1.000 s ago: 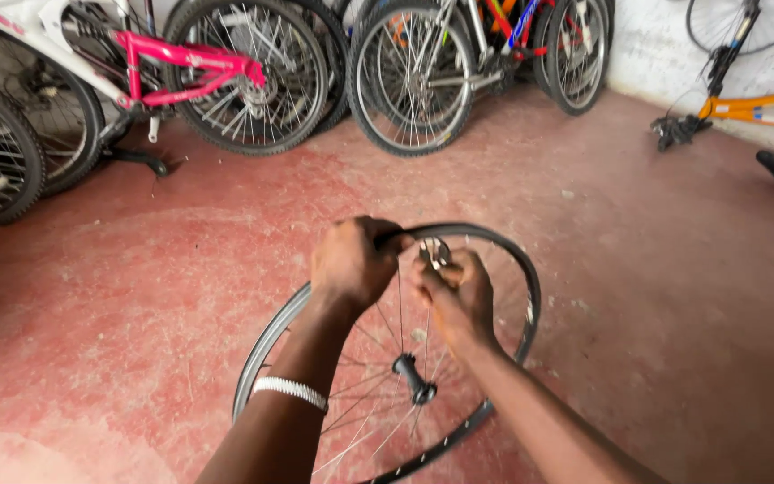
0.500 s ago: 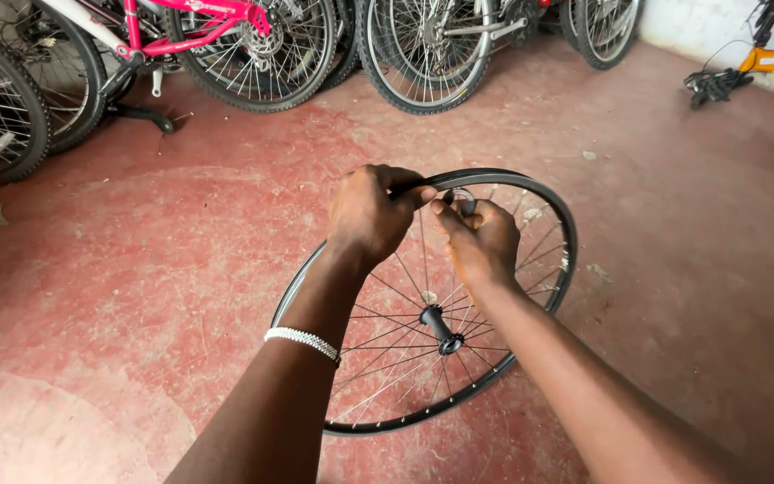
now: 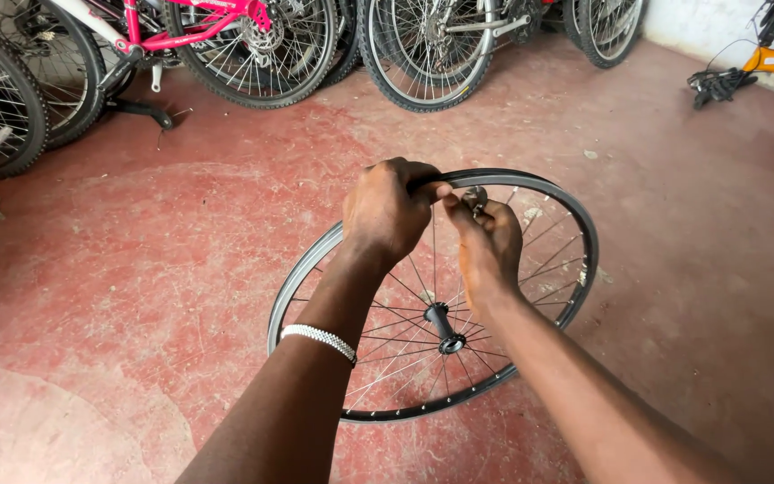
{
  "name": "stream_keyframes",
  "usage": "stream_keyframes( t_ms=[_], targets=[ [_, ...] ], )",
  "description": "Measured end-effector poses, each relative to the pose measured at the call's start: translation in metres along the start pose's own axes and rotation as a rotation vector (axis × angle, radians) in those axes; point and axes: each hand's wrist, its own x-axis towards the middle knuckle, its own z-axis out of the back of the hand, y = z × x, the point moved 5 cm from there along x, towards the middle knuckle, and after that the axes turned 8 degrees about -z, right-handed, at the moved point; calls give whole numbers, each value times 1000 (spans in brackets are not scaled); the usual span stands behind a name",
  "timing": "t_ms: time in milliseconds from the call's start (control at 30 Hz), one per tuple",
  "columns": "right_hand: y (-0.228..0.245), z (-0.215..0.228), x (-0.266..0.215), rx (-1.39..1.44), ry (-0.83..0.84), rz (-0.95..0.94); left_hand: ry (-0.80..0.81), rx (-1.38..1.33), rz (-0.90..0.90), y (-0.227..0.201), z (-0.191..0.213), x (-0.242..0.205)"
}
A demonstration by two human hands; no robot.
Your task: The person kneels on the floor with a bicycle wheel lying flat and uses a small spoke wrench to turn spoke nipples around the rim, working around the wheel to adjust spoke tension and true the rim.
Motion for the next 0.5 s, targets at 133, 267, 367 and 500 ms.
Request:
stream_keyframes(
  t_ms=[133, 267, 367, 500],
  targets=[
    [22, -10, -32, -30, 7, 78, -20, 14, 33, 17, 5, 1],
    [16, -14, -33, -263, 13, 245, -48, -30, 12, 25, 12, 0],
    [9, -9, -25, -211, -22, 310, -44, -92, 8, 29, 15, 0],
    [-7, -1, 0, -90, 20, 200, -20, -143, 41, 36, 17, 2]
  ],
)
